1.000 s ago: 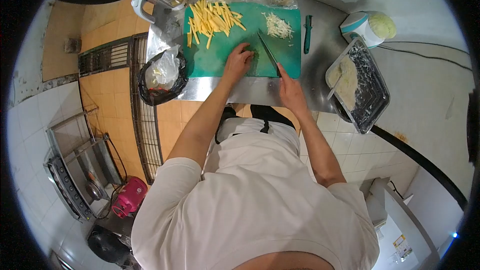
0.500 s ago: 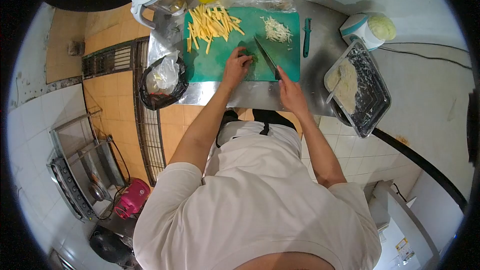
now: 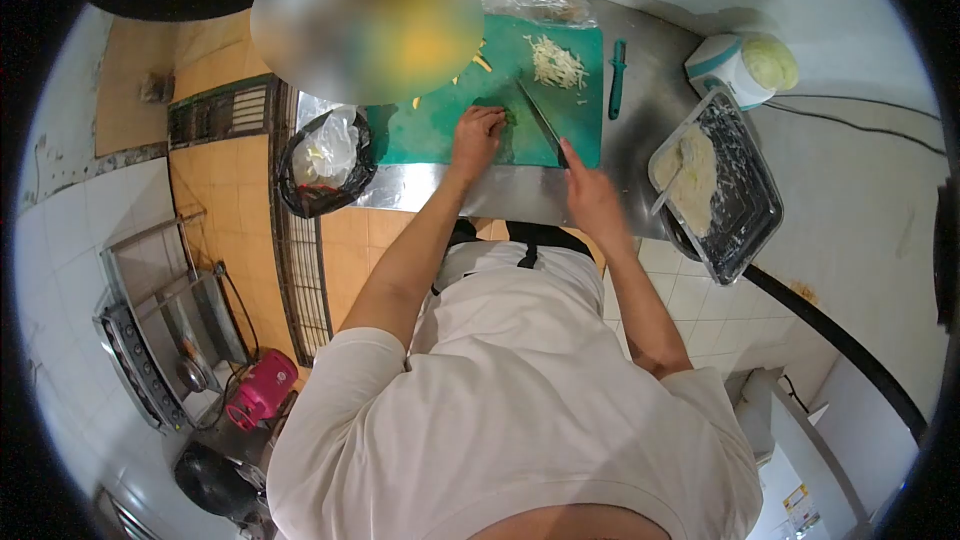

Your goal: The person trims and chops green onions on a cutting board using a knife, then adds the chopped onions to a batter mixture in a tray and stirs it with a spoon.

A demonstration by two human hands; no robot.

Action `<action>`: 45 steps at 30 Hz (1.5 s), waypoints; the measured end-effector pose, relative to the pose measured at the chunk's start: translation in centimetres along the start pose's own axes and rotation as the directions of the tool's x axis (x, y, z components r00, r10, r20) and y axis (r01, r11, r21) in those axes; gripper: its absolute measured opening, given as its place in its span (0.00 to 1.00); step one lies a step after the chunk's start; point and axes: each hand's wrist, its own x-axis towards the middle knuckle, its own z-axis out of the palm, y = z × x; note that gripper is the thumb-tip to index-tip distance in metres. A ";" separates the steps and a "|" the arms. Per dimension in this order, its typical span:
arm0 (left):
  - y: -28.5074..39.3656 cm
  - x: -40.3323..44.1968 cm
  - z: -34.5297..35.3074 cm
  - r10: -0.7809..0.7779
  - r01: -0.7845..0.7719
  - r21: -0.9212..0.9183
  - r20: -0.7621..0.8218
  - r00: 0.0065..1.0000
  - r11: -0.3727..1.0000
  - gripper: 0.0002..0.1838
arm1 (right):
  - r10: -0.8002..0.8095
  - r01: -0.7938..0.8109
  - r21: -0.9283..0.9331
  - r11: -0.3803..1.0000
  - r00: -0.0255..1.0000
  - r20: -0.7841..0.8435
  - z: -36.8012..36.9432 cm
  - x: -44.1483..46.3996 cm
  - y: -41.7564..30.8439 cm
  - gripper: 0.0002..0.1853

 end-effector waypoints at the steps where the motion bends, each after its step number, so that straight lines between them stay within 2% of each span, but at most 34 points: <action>1: 0.3 0.0 -0.2 -0.006 0.006 0.019 0.001 1.000 1.000 0.08 | -0.003 0.003 -0.040 0.999 1.000 -0.010 0.0 -0.3 -0.6 0.31; 4: 0.7 0.1 -0.4 -0.038 0.039 0.027 -0.017 0.999 0.999 0.08 | 0.043 -0.036 -0.099 0.994 0.997 0.070 1.8 -1.1 -1.0 0.34; 14: 0.3 0.1 0.1 -0.086 0.086 0.008 -0.020 0.996 0.996 0.06 | -0.019 0.024 -0.110 0.994 0.999 0.048 4.6 -2.5 -0.7 0.34; 22: -0.4 0.2 0.2 -0.033 0.033 0.022 -0.009 0.999 0.999 0.06 | -0.001 0.014 -0.130 0.991 0.995 0.102 4.7 -1.9 -0.5 0.33; 29: 0.0 0.3 -0.5 -0.027 0.027 0.020 -0.021 0.999 0.999 0.06 | -0.017 0.027 -0.113 0.993 0.996 0.088 5.9 0.3 -0.6 0.34; 32: -0.4 0.5 -0.3 -0.045 0.046 -0.036 0.028 0.999 0.998 0.06 | -0.027 0.033 -0.119 0.992 0.998 0.053 7.6 1.8 0.1 0.34; 34: 0.0 0.3 -0.2 -0.039 0.038 -0.012 -0.027 0.999 0.999 0.06 | -0.036 0.037 -0.070 0.997 0.999 0.010 7.9 2.2 -0.1 0.33; 37: 0.0 0.2 -0.1 -0.024 0.024 0.007 -0.045 0.999 1.000 0.05 | 0.036 -0.032 -0.076 0.997 0.998 0.045 8.1 1.6 -0.7 0.33; 45: -0.1 -0.6 -0.3 0.039 -0.039 -0.003 -0.037 0.999 0.999 0.06 | 0.001 0.001 -0.100 0.995 1.000 0.013 8.1 -3.6 0.9 0.32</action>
